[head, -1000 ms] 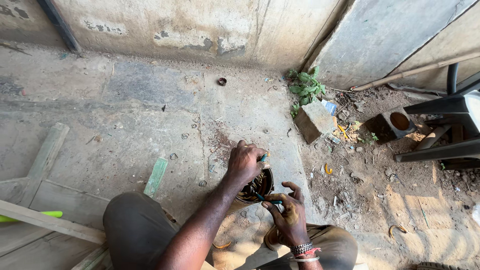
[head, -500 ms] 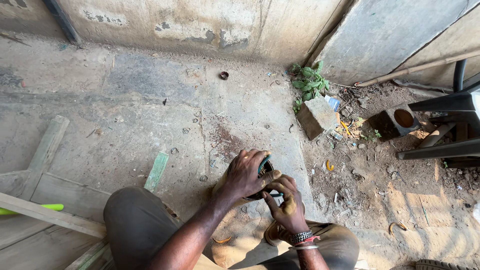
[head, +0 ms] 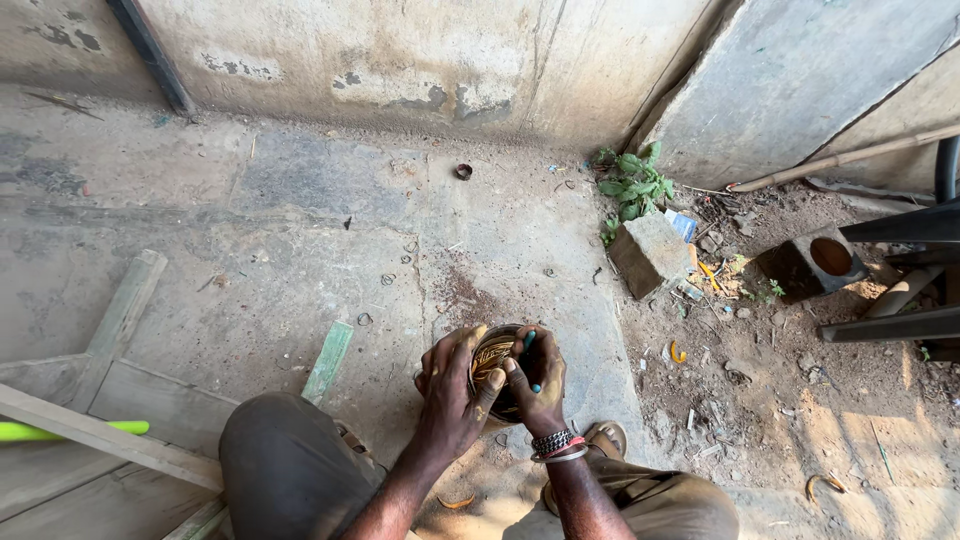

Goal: The person sits on the ground and uses pliers to cut thin, light-colored strips from a bundle inside a metal can. The cut pieces fall into the can as the person repeatedly reaches in, selects a strip, and cuts it.

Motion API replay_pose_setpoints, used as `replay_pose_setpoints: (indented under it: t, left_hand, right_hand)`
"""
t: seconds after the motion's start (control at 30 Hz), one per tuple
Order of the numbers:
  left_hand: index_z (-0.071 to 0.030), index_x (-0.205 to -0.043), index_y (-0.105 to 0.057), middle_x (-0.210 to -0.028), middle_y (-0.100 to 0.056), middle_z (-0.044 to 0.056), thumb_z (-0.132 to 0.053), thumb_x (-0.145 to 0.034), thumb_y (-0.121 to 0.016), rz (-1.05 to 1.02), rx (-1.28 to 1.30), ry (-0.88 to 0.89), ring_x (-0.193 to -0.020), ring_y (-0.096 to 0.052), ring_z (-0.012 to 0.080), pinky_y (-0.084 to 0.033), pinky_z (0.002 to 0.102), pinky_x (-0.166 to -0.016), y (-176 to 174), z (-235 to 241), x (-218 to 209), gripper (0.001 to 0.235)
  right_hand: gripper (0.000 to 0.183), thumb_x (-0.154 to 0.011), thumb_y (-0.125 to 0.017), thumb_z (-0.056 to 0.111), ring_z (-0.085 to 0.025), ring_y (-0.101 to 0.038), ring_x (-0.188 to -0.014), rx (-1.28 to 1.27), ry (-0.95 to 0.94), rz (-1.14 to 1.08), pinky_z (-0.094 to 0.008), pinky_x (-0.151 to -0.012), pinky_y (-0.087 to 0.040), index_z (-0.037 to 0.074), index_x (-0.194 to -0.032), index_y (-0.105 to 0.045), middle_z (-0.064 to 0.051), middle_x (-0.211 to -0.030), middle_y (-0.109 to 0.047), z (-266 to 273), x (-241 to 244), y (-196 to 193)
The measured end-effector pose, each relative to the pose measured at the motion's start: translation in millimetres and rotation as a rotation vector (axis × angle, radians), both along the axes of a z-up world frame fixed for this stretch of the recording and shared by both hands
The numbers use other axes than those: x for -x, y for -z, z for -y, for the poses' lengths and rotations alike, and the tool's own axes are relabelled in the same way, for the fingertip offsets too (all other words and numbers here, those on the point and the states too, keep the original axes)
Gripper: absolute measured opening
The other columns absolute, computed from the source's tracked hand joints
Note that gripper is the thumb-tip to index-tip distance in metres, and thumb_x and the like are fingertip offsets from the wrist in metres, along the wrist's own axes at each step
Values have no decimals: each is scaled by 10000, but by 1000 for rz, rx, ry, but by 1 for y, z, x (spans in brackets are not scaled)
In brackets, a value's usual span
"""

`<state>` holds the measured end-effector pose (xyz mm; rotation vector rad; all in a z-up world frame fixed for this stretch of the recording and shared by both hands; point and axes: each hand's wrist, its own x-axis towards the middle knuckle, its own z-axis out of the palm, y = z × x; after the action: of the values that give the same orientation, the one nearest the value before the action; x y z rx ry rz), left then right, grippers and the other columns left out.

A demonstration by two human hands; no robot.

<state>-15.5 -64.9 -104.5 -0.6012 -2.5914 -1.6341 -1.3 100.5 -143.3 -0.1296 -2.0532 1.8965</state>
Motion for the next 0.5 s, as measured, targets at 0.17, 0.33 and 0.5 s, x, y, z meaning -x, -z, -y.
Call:
replay_pose_setpoints:
  t: [0.17,0.33,0.5]
  left_hand:
    - [-63,-1392,-568,-1403,-540,132,-637,-1021,-426,-35,-6,-28,-1373,-434,328,-329,573,-1151,7,7,-14,698]
    - [-113,-1437,-492,-1493,-449,148,-411,-770,-798,-70,326,97,-1420,-378,338,-313,604,-1127,3,-6,11,792]
    - [-186,-1544,-300,-1594,-284,197,-302,-622,-981,-125,713,319,-1451,-300,393,-304,661,-1128,-9,-38,42,1152]
  right_hand:
    - [415,-923,-752,44,-66,-347,-529,76,527,-358,-205,-455,-297,193,-723,-420,57,-651,-423,-21,16,-49]
    - [284,-995,-720,96,-51,-424,-475,40,77,-806,-220,-417,-358,147,-826,-498,34,-648,-481,-97,5,-140]
    - [275,-930,-751,191,-91,-474,-444,-276,58,-169,-250,-397,-399,114,-764,-546,24,-621,-535,-107,-17,-108]
